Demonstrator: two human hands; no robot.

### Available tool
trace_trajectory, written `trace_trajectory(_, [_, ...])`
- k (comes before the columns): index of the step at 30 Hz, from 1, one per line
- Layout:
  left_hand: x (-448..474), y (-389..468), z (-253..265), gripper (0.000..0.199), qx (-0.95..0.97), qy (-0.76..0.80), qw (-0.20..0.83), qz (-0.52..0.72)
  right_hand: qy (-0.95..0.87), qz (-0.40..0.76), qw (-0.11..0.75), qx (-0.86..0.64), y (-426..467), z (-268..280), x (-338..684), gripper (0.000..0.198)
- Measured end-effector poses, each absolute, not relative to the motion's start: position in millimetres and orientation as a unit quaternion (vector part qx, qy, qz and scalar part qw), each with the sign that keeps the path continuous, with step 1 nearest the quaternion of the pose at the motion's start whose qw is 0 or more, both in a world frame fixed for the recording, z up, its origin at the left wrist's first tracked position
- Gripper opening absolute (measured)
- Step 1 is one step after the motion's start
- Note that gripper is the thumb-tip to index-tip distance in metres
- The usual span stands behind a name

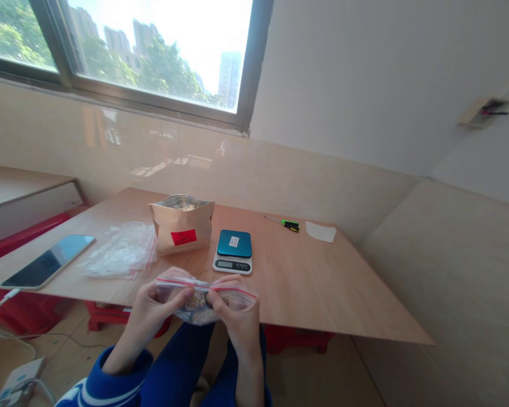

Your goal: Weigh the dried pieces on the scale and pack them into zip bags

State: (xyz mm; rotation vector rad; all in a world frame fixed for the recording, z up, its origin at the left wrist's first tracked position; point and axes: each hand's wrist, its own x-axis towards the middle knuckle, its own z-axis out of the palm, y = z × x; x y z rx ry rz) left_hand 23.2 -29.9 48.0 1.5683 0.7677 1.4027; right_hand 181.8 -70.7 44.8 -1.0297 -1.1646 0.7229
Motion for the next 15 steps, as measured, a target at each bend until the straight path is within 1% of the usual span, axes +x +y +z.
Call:
trace_trajectory(3, [23.0, -32.1, 50.8, 0.010, 0.627, 0.308, 0.437, 0.566, -0.520, 0.303, 0.661, -0.448, -70.7, 44.1, 180.4, 0.005])
trace_trajectory(6, [22.0, -32.3, 51.6, 0.012, 0.618, 0.299, 0.489, 0.538, -0.522, 0.293, 0.666, -0.445, -70.6, 45.9, 178.7, 0.007])
trace_trajectory(9, [21.9, -31.1, 50.4, 0.013, 0.603, 0.285, 0.532, 0.521, -0.519, 0.311, 0.661, -0.445, -71.4, 48.5, 177.7, 0.006])
trace_trajectory(15, [22.5, -31.4, 51.1, 0.016, 0.614, 0.296, 0.520, 0.514, -0.512, 0.357, 0.636, -0.454, -73.8, 48.1, 177.4, 0.011])
